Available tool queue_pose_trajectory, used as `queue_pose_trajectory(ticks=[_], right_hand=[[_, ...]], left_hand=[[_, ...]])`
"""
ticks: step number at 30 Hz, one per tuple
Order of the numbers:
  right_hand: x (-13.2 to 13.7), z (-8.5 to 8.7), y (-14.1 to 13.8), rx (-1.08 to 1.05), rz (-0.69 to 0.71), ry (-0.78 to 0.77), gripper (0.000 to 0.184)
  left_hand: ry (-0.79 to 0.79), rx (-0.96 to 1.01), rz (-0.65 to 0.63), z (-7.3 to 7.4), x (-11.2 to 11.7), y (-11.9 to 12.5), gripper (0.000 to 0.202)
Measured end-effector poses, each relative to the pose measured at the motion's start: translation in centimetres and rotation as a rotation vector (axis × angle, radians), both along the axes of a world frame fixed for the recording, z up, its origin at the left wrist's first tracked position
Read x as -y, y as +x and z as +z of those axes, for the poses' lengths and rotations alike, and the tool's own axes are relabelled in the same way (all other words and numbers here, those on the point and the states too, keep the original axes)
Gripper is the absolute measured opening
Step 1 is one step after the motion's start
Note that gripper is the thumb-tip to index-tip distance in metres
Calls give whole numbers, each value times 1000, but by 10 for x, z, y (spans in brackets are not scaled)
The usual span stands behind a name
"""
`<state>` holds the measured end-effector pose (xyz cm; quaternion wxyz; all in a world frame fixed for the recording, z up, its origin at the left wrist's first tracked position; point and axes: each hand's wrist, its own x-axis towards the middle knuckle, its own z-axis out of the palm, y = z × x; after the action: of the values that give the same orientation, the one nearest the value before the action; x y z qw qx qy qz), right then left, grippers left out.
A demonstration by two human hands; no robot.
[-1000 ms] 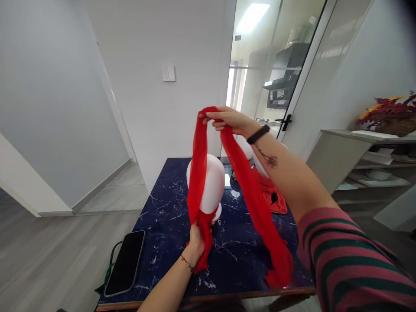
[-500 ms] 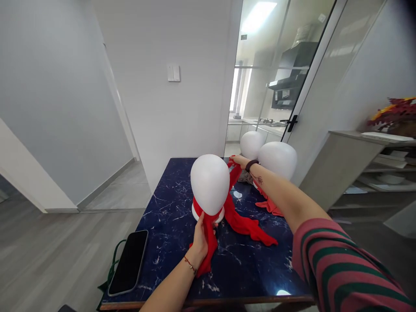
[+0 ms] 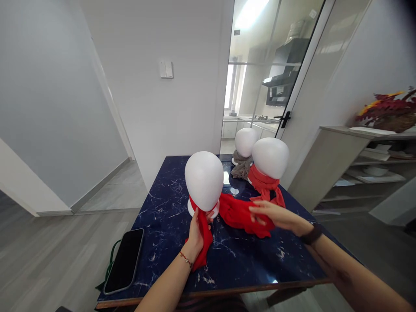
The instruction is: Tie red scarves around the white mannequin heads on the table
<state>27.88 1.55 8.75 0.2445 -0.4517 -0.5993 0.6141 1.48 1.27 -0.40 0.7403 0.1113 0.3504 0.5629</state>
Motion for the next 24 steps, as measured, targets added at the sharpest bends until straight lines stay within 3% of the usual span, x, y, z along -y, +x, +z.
queue_pose_trajectory(ticks=[3,5,7,11,15,18,21,24], right_hand=[[47,-2,8,44,257,-133,42],[67,-1,17,36,353,-169,47],[82,1,28,-42,351,-185,56],[104,-6,23,-298,141,-140,77],[118,-25,-37,-203,44,-131,56],[122,-38,-92,-292,0,-106,54],[126,-47,-136,-454,36,-94,54],[132,-56,-169,-479,106,-122,52]], left_hand=[[4,23,-10,2,-2,-1,37],[-1,42,-29,4,-4,-1,35],[-8,57,-55,4,-5,-2,33],[4,66,-68,2,-6,-2,32],[-23,43,-47,1,-5,-1,31],[-10,82,-93,1,-4,0,35],[45,133,-149,1,-4,2,40],[50,125,-153,0,-6,2,39]])
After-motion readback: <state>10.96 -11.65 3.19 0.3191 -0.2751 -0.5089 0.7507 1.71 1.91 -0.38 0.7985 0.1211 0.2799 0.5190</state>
